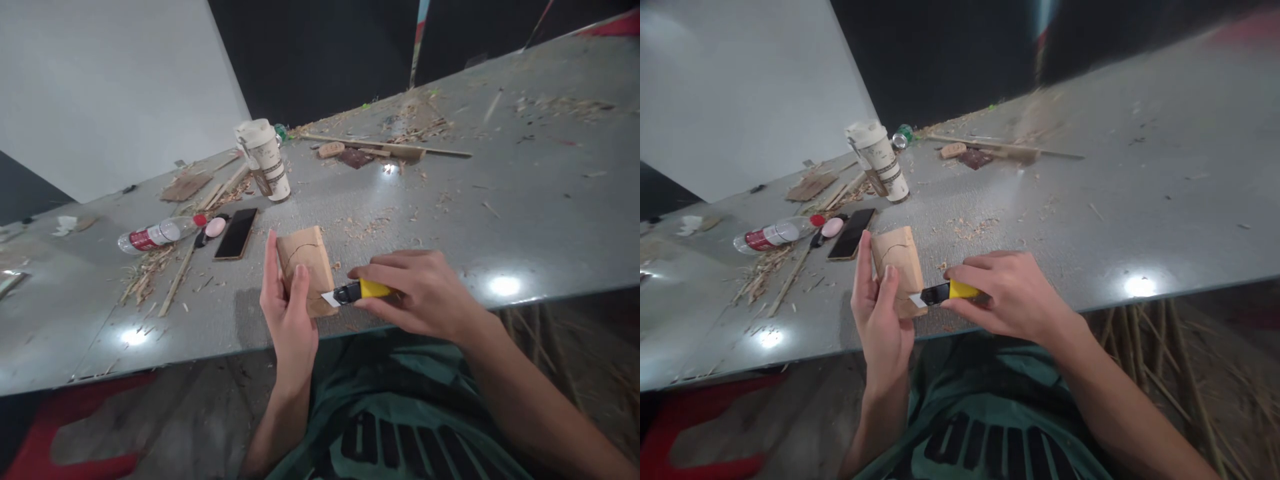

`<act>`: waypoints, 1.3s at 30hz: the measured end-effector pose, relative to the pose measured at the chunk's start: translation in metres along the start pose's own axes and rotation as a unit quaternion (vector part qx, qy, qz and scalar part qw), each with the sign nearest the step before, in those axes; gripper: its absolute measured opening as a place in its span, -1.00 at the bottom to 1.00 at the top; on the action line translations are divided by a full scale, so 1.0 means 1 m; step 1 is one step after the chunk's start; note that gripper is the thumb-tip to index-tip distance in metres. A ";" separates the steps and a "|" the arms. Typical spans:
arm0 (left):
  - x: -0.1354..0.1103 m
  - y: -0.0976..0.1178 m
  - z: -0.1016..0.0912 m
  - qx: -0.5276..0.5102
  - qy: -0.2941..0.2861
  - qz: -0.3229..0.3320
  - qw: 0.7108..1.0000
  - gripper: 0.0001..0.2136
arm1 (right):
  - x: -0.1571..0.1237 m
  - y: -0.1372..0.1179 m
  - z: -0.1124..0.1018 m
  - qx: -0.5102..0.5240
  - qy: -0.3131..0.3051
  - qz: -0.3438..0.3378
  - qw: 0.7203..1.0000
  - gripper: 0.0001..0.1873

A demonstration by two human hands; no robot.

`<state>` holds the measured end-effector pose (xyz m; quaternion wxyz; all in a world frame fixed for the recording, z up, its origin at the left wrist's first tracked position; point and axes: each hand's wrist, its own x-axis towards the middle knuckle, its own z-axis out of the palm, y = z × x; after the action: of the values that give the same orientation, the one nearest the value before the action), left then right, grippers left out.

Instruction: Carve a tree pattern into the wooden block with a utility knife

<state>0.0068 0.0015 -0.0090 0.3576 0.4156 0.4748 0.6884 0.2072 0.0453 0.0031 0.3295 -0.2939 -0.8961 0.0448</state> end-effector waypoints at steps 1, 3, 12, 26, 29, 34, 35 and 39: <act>0.000 0.000 0.000 0.006 0.002 0.007 1.000 -0.38 | 0.000 0.000 0.000 -0.002 0.000 0.002 1.000 -0.62; 0.001 -0.001 -0.002 0.025 0.007 0.025 0.999 -0.41 | 0.000 0.000 0.001 -0.008 -0.001 0.011 1.000 -0.61; 0.001 -0.004 -0.008 0.063 -0.008 0.038 0.997 -0.41 | -0.003 0.001 0.002 0.000 0.012 0.018 1.000 -0.62; -0.001 -0.003 -0.006 0.090 0.015 0.047 0.995 -0.39 | -0.005 0.000 0.005 -0.016 0.026 0.038 0.999 -0.62; 0.000 -0.004 -0.007 0.106 0.015 0.059 0.993 -0.38 | -0.005 0.000 0.005 -0.019 0.027 0.037 0.999 -0.61; 0.000 -0.008 -0.008 0.127 0.016 0.081 0.988 -0.39 | -0.005 0.000 0.005 -0.031 0.032 0.043 0.998 -0.63; 0.001 -0.008 -0.007 0.127 0.018 0.084 0.988 -0.39 | -0.005 -0.001 0.005 -0.033 0.034 0.045 0.998 -0.63; 0.001 -0.007 -0.006 0.113 0.024 0.083 0.990 -0.39 | -0.005 -0.002 0.006 -0.041 0.040 0.046 0.997 -0.65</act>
<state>0.0021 0.0024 -0.0166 0.2387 0.4750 0.5221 0.6669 0.2058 0.0421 -0.0035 0.3500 -0.3494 -0.8691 0.0117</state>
